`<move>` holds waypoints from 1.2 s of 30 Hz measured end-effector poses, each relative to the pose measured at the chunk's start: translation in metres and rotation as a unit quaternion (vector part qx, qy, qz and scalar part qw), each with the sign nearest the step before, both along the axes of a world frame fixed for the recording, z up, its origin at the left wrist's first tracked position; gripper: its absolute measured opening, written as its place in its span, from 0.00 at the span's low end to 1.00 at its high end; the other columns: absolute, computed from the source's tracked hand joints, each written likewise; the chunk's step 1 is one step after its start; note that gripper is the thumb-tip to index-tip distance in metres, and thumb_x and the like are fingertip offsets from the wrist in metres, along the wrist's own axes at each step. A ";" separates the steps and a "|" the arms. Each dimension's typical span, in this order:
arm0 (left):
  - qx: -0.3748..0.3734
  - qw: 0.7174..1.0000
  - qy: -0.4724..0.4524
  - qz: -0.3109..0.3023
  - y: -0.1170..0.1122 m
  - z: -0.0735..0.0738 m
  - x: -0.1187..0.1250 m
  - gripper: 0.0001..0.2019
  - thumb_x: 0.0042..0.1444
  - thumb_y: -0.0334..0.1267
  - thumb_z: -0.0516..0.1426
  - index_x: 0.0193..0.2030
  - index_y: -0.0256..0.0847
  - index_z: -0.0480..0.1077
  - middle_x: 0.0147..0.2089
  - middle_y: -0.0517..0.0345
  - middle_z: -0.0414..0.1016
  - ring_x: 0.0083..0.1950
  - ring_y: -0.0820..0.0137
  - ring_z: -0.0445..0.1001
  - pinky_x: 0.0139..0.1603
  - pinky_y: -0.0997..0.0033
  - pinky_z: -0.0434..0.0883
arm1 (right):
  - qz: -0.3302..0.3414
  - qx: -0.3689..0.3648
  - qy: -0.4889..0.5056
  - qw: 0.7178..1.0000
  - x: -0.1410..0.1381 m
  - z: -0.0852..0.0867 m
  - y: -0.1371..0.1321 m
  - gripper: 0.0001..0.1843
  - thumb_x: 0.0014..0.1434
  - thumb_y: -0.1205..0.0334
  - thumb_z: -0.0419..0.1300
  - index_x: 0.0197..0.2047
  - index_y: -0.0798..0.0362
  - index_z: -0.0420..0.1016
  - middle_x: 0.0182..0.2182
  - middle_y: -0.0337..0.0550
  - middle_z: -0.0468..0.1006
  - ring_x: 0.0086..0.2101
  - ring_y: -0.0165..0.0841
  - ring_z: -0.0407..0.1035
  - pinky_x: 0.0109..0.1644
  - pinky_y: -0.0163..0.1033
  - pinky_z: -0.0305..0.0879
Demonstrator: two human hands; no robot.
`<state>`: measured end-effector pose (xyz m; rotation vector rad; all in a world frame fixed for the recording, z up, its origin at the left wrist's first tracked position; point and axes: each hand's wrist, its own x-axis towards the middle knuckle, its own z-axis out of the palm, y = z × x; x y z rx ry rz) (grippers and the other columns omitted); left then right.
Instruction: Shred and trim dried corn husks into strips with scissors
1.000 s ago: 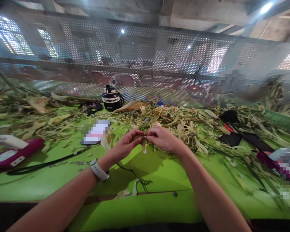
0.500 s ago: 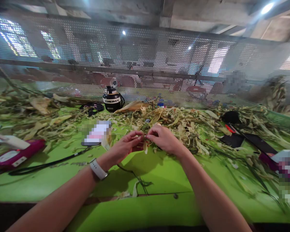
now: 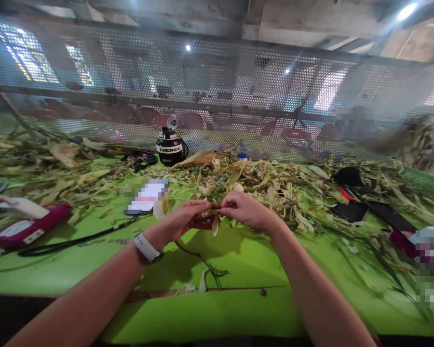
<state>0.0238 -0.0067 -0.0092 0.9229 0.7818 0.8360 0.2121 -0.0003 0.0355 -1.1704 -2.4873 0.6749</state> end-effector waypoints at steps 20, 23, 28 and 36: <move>0.040 0.999 -0.004 0.034 -0.002 0.006 -0.001 0.11 0.39 0.33 0.66 0.32 0.35 0.76 0.26 0.58 0.75 0.25 0.77 0.71 0.34 0.71 0.72 | -0.084 -0.056 0.119 0.988 -0.001 -0.011 0.007 0.18 0.51 0.47 0.61 0.31 0.57 0.71 0.25 0.39 0.71 0.27 0.29 0.64 0.30 0.34 0.59; 0.045 0.998 0.004 0.040 -0.001 0.005 0.000 0.10 0.40 0.34 0.66 0.31 0.34 0.75 0.25 0.59 0.75 0.25 0.77 0.71 0.34 0.72 0.71 | -0.085 -0.016 0.176 0.981 -0.004 -0.014 0.007 0.20 0.51 0.52 0.62 0.44 0.55 0.69 0.38 0.45 0.74 0.35 0.32 0.69 0.38 0.38 0.65; 0.055 0.998 0.010 0.034 -0.001 0.004 0.001 0.11 0.37 0.36 0.67 0.29 0.34 0.76 0.26 0.58 0.75 0.26 0.77 0.71 0.34 0.73 0.71 | -0.039 0.117 0.181 0.976 -0.010 -0.017 0.007 0.15 0.54 0.57 0.61 0.44 0.50 0.74 0.44 0.46 0.74 0.47 0.37 0.67 0.53 0.46 0.62; 0.063 0.996 -0.002 0.059 0.002 0.006 -0.002 0.13 0.37 0.38 0.67 0.31 0.35 0.76 0.27 0.58 0.75 0.25 0.78 0.70 0.35 0.71 0.71 | -0.032 0.283 0.163 0.944 -0.016 -0.021 0.002 0.06 0.57 0.62 0.58 0.34 0.49 0.78 0.35 0.45 0.74 0.39 0.35 0.68 0.43 0.42 0.65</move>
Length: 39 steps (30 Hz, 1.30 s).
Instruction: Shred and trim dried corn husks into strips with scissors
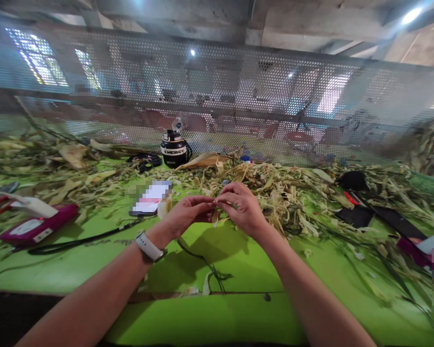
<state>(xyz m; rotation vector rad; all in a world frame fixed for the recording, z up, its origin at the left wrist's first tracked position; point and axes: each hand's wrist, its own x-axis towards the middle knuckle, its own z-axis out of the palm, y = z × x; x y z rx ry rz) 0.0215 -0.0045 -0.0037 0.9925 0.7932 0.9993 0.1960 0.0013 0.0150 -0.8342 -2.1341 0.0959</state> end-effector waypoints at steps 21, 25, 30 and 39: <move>-0.014 1.000 -0.007 0.011 0.002 0.001 -0.004 0.10 0.40 0.36 0.66 0.31 0.36 0.75 0.28 0.56 0.77 0.28 0.73 0.74 0.35 0.72 0.71 | 0.050 -0.003 -0.102 0.994 0.005 0.007 -0.006 0.18 0.51 0.60 0.63 0.47 0.50 0.70 0.43 0.48 0.72 0.46 0.39 0.65 0.50 0.48 0.62; -0.014 0.999 -0.032 0.017 0.004 0.000 -0.005 0.11 0.38 0.35 0.67 0.31 0.35 0.75 0.29 0.56 0.77 0.30 0.73 0.74 0.38 0.71 0.71 | 0.049 0.000 -0.119 0.992 0.005 0.007 -0.006 0.22 0.50 0.61 0.63 0.50 0.50 0.69 0.45 0.48 0.71 0.47 0.40 0.64 0.51 0.49 0.62; -0.004 1.000 -0.020 0.014 0.004 -0.002 -0.006 0.12 0.38 0.35 0.67 0.31 0.36 0.76 0.31 0.55 0.78 0.31 0.74 0.74 0.38 0.72 0.70 | 0.038 0.023 -0.108 0.993 0.002 0.004 -0.006 0.16 0.53 0.62 0.61 0.46 0.51 0.71 0.42 0.48 0.73 0.44 0.39 0.66 0.48 0.46 0.62; 0.082 0.996 0.024 -0.038 0.004 -0.003 -0.009 0.13 0.44 0.40 0.64 0.36 0.37 0.76 0.31 0.53 0.78 0.34 0.70 0.75 0.44 0.67 0.67 | -0.011 0.060 -0.065 0.996 -0.005 -0.004 -0.006 0.07 0.60 0.61 0.54 0.35 0.50 0.74 0.33 0.44 0.76 0.35 0.34 0.66 0.41 0.41 0.61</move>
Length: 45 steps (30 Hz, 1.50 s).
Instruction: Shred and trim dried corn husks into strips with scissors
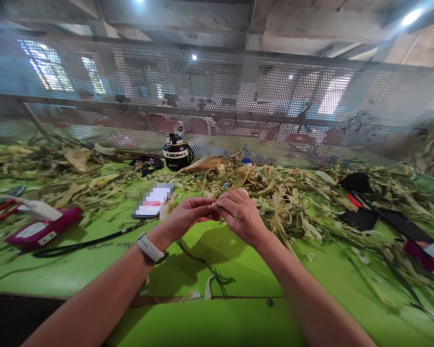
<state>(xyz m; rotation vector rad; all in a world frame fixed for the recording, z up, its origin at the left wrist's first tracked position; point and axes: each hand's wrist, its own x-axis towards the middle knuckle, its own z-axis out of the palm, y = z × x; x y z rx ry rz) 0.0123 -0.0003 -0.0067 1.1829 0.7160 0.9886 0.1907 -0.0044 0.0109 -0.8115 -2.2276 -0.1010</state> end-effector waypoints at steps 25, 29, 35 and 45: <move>-0.135 0.964 -0.230 -0.008 -0.026 0.002 0.033 0.09 0.53 0.40 0.57 0.33 0.36 0.73 0.37 0.53 0.74 0.40 0.69 0.71 0.45 0.68 0.66 | -0.026 0.222 -0.031 0.974 0.001 0.003 -0.009 0.08 0.58 0.71 0.54 0.40 0.52 0.71 0.34 0.41 0.79 0.36 0.32 0.70 0.53 0.45 0.60; -0.183 0.932 -0.312 -0.026 -0.024 0.001 0.032 0.05 0.53 0.34 0.57 0.33 0.35 0.72 0.34 0.55 0.73 0.36 0.73 0.70 0.45 0.70 0.65 | 0.000 0.232 -0.044 0.972 0.000 0.002 -0.010 0.12 0.57 0.72 0.55 0.44 0.51 0.70 0.42 0.43 0.79 0.44 0.33 0.70 0.57 0.48 0.58; -0.153 0.934 -0.322 0.023 -0.026 0.004 0.032 0.04 0.49 0.32 0.61 0.32 0.34 0.74 0.34 0.54 0.75 0.35 0.73 0.71 0.42 0.71 0.68 | -0.004 0.232 0.009 0.973 -0.005 -0.001 -0.011 0.11 0.55 0.73 0.57 0.40 0.50 0.72 0.46 0.48 0.76 0.46 0.35 0.68 0.56 0.50 0.61; -0.121 0.938 -0.314 0.087 -0.021 0.002 0.032 0.11 0.36 0.34 0.68 0.29 0.34 0.75 0.31 0.57 0.76 0.32 0.77 0.71 0.36 0.78 0.68 | 0.006 0.181 0.011 0.983 -0.003 -0.009 -0.007 0.18 0.52 0.70 0.58 0.46 0.48 0.71 0.48 0.46 0.74 0.50 0.38 0.67 0.58 0.55 0.57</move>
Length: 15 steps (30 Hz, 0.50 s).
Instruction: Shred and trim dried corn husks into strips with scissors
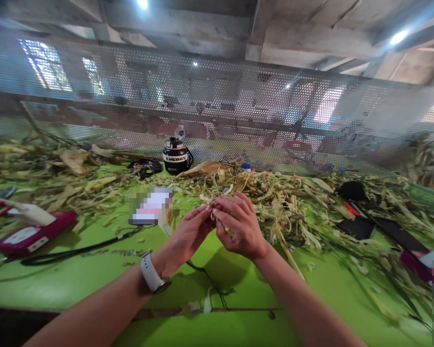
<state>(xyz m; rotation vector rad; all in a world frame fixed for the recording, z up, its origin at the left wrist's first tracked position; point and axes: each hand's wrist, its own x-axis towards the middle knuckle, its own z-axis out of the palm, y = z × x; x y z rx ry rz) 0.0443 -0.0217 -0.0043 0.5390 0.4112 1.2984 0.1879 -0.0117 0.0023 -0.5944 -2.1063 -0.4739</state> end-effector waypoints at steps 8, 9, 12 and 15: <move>0.123 0.972 0.195 0.044 0.007 -0.008 -0.002 0.13 0.51 0.46 0.59 0.29 0.37 0.67 0.19 0.67 0.61 0.20 0.79 0.60 0.24 0.77 0.64 | -0.030 -0.008 0.039 0.999 0.005 0.009 0.001 0.23 0.54 0.71 0.56 0.53 0.48 0.67 0.50 0.47 0.73 0.51 0.38 0.65 0.58 0.53 0.58; 0.142 0.963 0.224 0.049 0.007 -0.009 -0.002 0.13 0.52 0.47 0.57 0.30 0.38 0.66 0.18 0.68 0.58 0.19 0.79 0.57 0.22 0.78 0.62 | -0.039 -0.015 0.026 0.999 0.007 0.011 0.003 0.23 0.55 0.71 0.56 0.54 0.48 0.67 0.51 0.47 0.72 0.52 0.38 0.64 0.59 0.53 0.57; 0.178 0.941 0.280 0.060 0.007 -0.007 -0.003 0.15 0.52 0.49 0.56 0.30 0.39 0.64 0.19 0.68 0.56 0.20 0.79 0.55 0.20 0.78 0.59 | -0.032 -0.057 -0.051 0.997 0.011 0.016 0.008 0.22 0.58 0.69 0.53 0.56 0.47 0.65 0.54 0.47 0.69 0.56 0.37 0.60 0.60 0.53 0.55; 0.183 0.937 0.298 0.025 0.008 -0.003 -0.008 0.16 0.51 0.50 0.57 0.29 0.39 0.62 0.20 0.68 0.55 0.20 0.79 0.54 0.20 0.78 0.58 | -0.030 -0.093 -0.092 0.991 0.014 0.019 0.012 0.22 0.61 0.66 0.51 0.59 0.45 0.62 0.57 0.46 0.66 0.58 0.37 0.57 0.62 0.54 0.52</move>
